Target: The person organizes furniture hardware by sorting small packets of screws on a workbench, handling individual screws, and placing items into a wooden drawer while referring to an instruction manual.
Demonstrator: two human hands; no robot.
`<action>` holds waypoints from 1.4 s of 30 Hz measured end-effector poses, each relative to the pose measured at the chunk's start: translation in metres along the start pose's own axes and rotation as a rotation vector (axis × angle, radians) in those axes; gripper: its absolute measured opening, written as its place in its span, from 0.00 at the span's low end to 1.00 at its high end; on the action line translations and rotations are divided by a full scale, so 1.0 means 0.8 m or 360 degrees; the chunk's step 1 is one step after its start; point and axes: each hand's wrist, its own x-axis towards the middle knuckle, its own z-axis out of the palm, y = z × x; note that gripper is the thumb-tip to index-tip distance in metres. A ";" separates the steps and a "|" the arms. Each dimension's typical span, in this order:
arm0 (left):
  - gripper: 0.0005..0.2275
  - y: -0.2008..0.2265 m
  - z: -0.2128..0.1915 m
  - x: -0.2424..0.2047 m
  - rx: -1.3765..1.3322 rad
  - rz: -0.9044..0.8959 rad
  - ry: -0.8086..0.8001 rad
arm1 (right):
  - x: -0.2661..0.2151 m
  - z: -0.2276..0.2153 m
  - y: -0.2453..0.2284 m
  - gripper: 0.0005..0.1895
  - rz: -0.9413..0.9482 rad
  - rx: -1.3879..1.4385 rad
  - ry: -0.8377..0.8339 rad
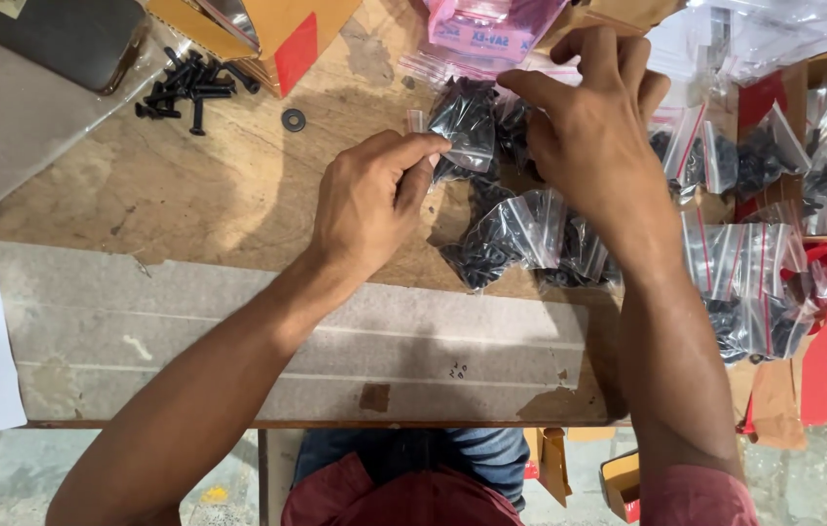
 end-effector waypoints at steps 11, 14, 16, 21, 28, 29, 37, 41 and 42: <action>0.08 -0.008 0.003 -0.005 0.0015 0.0010 -0.0007 | -0.006 0.036 0.019 0.16 0.0001 0.0171 0.0045; 0.07 -0.016 0.013 -0.007 0.0053 -0.0009 -0.0010 | -0.004 0.028 0.002 0.19 -0.0034 0.0242 0.0048; 0.06 -0.016 0.015 -0.006 0.0044 0.0011 0.0033 | 0.000 0.020 0.000 0.20 -0.0066 0.0266 0.0048; 0.05 -0.002 0.012 -0.002 0.0245 0.0347 0.0145 | -0.003 -0.020 0.018 0.18 0.0025 0.1057 0.0133; 0.05 -0.004 0.009 -0.005 0.0208 0.0321 0.0083 | -0.010 -0.048 0.018 0.12 0.0362 0.0576 0.0049; 0.05 -0.002 0.008 -0.004 0.0185 0.0245 0.0032 | -0.008 -0.044 0.011 0.16 0.0392 0.0534 -0.0007; 0.06 -0.004 0.007 -0.006 0.0198 0.0223 0.0020 | -0.007 -0.010 -0.002 0.31 0.0384 0.0135 0.0044; 0.06 -0.008 0.010 -0.005 0.0204 0.0221 0.0010 | -0.019 0.009 0.024 0.19 0.0286 0.0005 -0.0005; 0.05 -0.009 0.011 -0.005 0.0204 0.0232 0.0017 | -0.019 0.010 0.027 0.14 0.0230 -0.0019 -0.0024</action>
